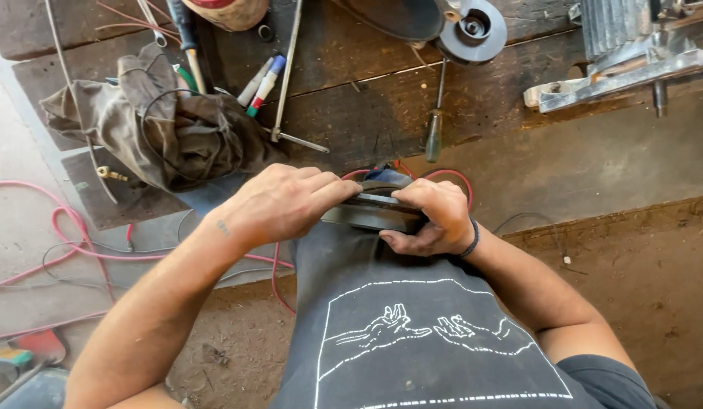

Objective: Cleaning and repairing a pump seal area using a prying tool and a power drill on a workbench.

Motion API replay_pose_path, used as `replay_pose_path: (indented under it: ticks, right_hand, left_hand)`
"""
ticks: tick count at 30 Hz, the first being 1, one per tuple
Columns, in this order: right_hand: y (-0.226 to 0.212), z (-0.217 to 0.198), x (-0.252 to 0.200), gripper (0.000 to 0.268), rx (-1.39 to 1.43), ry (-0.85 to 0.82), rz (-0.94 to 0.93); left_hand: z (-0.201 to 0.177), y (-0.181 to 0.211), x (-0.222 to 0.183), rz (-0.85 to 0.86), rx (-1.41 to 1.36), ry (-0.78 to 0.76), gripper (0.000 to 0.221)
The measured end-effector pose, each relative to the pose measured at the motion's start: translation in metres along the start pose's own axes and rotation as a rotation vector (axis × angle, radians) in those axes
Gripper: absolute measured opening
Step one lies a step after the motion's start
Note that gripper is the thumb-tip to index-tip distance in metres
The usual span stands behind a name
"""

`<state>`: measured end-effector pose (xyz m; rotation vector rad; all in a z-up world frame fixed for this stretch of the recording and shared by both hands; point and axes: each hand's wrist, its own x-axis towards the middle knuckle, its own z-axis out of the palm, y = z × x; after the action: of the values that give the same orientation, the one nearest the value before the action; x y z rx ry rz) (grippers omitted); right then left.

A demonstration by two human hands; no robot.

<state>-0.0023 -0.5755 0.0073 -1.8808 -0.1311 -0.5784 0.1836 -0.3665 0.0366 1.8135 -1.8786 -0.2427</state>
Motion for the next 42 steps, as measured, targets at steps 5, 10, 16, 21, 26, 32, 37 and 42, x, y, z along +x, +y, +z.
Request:
replay_pose_path:
  ticks: [5,10,16,21,26,32,37,42]
  right_hand:
    - [-0.01,0.031,0.013,0.046,-0.012,-0.01,-0.006]
    - [-0.013,0.047,0.012,0.05,-0.089,-0.035,0.002]
    - [-0.019,0.064,0.012,0.048,-0.142,0.007,0.014]
    - [-0.02,0.064,0.01,0.047,-0.183,0.042,0.012]
    - [-0.012,0.054,-0.004,0.049,-0.206,0.152,0.03]
    - [-0.021,0.044,-0.002,0.049,-0.184,0.15,-0.021]
    - [-0.019,0.04,0.0,0.049,-0.124,0.115,-0.071]
    - [-0.002,0.032,-0.009,0.05,-0.056,0.135,-0.078]
  left_hand:
    - [0.008,-0.01,-0.023,0.065,0.088,0.166,0.02]
    - [-0.012,-0.01,-0.016,0.024,0.095,0.311,0.037]
    - [-0.026,-0.006,-0.004,-0.121,0.003,0.132,0.053]
    - [-0.048,-0.025,-0.008,0.07,-0.283,-0.04,0.017]
    - [-0.038,-0.037,-0.022,-0.005,-0.495,-0.023,0.019]
    - [-0.016,-0.026,-0.027,-0.062,-0.456,0.144,0.011]
    - [-0.018,-0.001,-0.019,-0.108,-0.312,0.255,0.022]
    - [-0.011,0.019,-0.006,-0.249,-0.175,0.35,0.039]
